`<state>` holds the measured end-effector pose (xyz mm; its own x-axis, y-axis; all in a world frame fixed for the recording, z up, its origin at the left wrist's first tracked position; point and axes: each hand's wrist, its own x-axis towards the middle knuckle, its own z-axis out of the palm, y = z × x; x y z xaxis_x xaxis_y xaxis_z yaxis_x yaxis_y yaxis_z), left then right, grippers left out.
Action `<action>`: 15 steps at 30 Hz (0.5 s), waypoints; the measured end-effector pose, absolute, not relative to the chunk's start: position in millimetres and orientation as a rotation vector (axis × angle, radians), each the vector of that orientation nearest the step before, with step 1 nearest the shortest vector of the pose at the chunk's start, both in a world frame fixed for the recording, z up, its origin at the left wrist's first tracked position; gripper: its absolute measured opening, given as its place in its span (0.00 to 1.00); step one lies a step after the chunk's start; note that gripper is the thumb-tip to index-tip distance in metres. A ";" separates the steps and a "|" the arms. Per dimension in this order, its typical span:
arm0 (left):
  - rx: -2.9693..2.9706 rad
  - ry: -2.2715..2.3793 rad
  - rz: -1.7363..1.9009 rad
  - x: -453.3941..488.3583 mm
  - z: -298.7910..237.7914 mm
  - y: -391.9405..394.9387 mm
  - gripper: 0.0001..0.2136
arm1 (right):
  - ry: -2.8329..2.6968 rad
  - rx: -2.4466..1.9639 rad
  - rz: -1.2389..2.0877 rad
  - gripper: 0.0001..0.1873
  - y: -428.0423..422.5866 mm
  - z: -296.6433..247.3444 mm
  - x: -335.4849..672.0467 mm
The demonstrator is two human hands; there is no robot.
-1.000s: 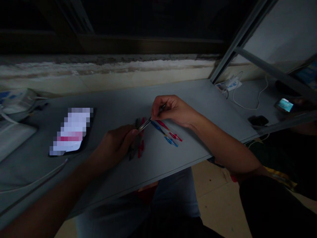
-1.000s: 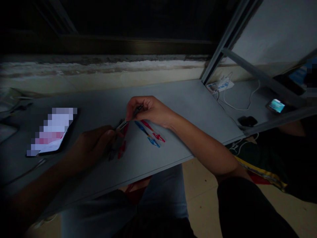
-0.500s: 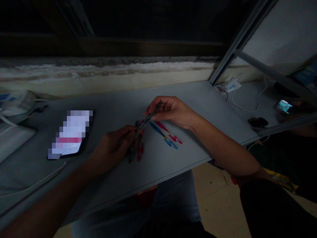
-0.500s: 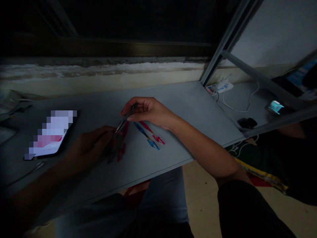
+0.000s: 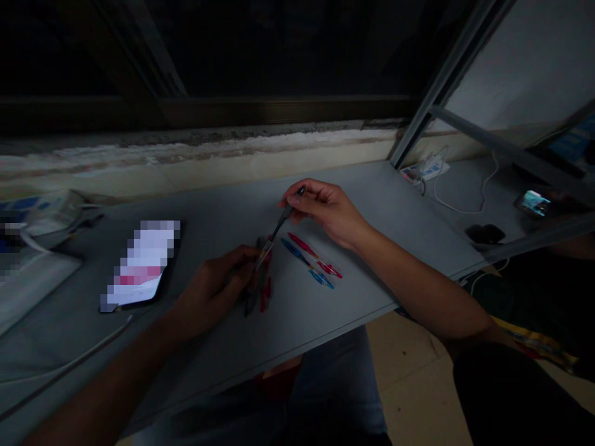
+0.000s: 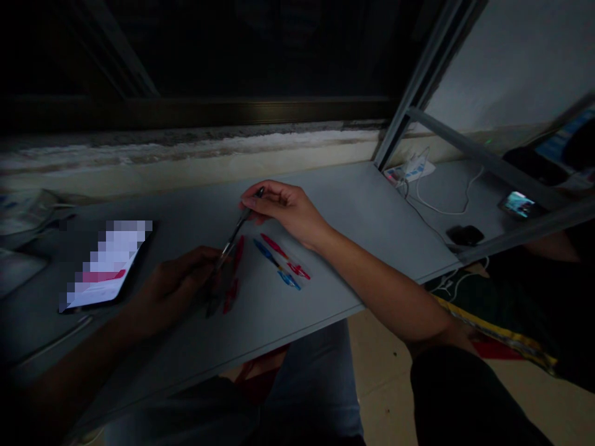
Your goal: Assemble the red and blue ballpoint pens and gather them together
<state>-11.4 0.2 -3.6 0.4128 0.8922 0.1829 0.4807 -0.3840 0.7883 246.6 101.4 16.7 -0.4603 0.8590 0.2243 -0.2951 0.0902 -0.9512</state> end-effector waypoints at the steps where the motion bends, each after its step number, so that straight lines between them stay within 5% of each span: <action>1: 2.026 1.159 0.815 -11.5 -3.5 0.3 0.13 | -1.414 -0.603 1.542 0.18 101.6 16.4 246.7; 10: 2.052 1.208 0.843 -7.3 -4.6 -1.4 0.11 | -1.599 -0.655 1.607 0.24 97.6 13.3 240.2; 15: 2.070 1.253 0.837 -7.7 -5.4 -1.5 0.13 | -1.880 -0.922 1.376 0.31 91.6 19.7 247.9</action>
<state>-7.7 -1.5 -5.4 0.3643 0.9058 0.2164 0.5465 -0.3960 0.7379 247.9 91.6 19.7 -0.5600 0.8245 0.0810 0.1725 0.2116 -0.9620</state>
